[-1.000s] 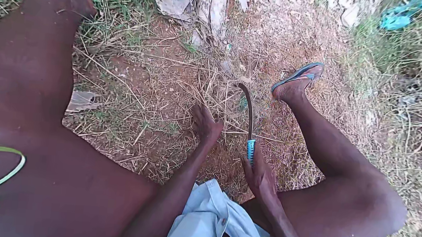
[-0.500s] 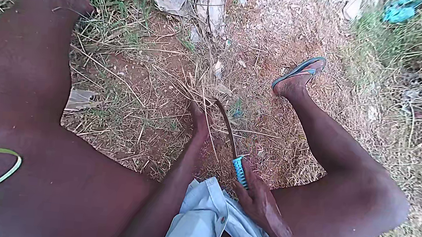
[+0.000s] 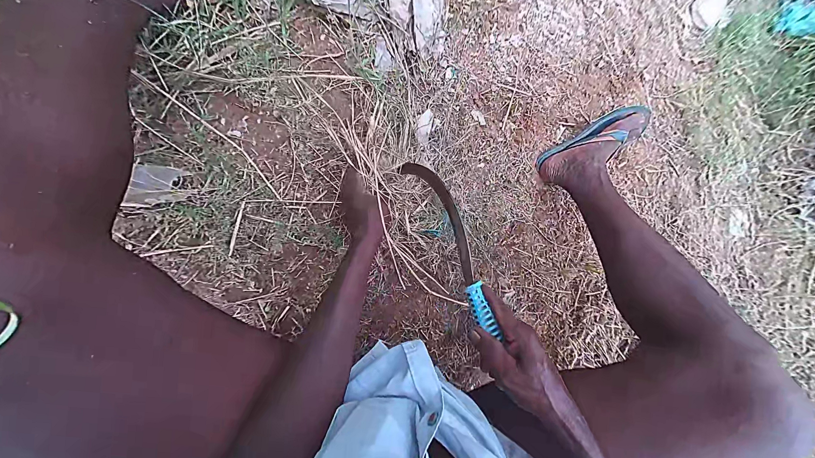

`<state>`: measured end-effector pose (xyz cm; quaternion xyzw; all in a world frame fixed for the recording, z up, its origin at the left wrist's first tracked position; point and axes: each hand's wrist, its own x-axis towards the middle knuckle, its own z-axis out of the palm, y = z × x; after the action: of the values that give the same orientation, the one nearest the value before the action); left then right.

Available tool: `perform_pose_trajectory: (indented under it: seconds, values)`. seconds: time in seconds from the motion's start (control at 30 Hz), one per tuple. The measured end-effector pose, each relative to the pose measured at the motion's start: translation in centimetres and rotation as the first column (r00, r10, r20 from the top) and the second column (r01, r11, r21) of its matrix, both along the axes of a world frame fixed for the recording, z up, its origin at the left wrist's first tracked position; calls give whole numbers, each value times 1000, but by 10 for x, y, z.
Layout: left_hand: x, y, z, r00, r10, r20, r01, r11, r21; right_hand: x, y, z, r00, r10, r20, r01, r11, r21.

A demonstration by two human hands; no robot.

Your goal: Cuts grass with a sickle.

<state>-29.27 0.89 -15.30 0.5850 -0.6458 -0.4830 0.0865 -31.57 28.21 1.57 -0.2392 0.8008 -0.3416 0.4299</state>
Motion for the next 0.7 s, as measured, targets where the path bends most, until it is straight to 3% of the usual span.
perform_pose_trajectory:
  seconds: [0.13,0.27,0.37,0.53,0.7]
  values:
    - [-3,-5,3,999,-37,10,37,999,29,-21,33,42,998,33,-56,-38,996,-84]
    - [-2,-10,-2,998,4,-69,-2,1000,28,-46,70,70,961,273,-50,-275,961,-44]
    - [1,-14,-15,987,-23,-162,29,999,39,-51,80,69,913,406,-37,-405,914,28]
    - [2,-15,-11,987,-94,-128,88,995,-51,-38,55,45,899,423,113,-436,888,146]
    - [1,-13,0,991,-113,-68,109,992,-61,-49,36,41,868,495,32,-482,826,294]
